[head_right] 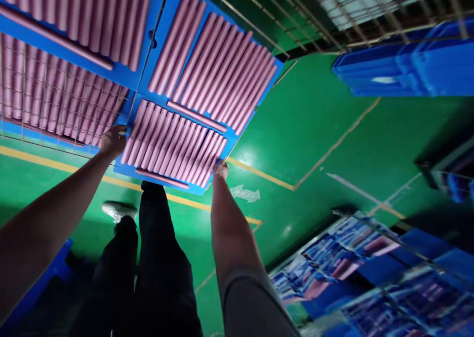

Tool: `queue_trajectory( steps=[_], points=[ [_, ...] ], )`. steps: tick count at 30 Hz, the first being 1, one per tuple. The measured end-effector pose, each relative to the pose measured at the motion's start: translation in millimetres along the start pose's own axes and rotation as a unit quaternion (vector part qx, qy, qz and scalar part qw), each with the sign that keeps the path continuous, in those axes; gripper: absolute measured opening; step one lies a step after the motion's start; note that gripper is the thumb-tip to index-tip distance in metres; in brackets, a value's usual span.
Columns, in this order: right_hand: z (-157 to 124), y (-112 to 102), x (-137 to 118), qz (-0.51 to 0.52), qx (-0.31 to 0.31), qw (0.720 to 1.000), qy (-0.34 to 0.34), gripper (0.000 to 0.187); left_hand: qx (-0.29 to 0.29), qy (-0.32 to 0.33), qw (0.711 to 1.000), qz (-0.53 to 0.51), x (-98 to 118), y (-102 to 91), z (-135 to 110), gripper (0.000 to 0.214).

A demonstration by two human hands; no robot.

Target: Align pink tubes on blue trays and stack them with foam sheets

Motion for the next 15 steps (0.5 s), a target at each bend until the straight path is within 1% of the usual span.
queue_trajectory(
  steps=[2, 5, 11, 13, 15],
  points=[
    [3, 12, 10, -0.008, -0.011, 1.000, 0.004, 0.037, 0.014, -0.021, 1.000, 0.005, -3, 3.2, 1, 0.053],
    [3, 21, 18, -0.014, -0.018, 1.000, 0.006, 0.038, 0.024, -0.050, 0.998, 0.008, -6, 3.1, 2, 0.054],
    [4, 24, 22, -0.011, -0.011, 1.000, 0.013, 0.038, 0.034, -0.091, 0.995, 0.015, -9, 2.3, 1, 0.045],
    [5, 25, 25, -0.005, -0.007, 1.000, 0.012, 0.039, 0.038, -0.089, 0.995, 0.013, -10, 1.9, -3, 0.043],
    [7, 26, 26, 0.006, -0.006, 1.000, -0.006, 0.040, 0.039, -0.075, 0.996, 0.009, -11, 2.0, -9, 0.041]
  ],
)
Point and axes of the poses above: each hand's wrist, its own z-axis towards the middle knuckle, its own y-axis out of the palm, x = y × z, the point moved 8 cm from there along z, towards the middle knuckle, and after that the axes turned 3 degrees about -y, right-handed, at the moved point
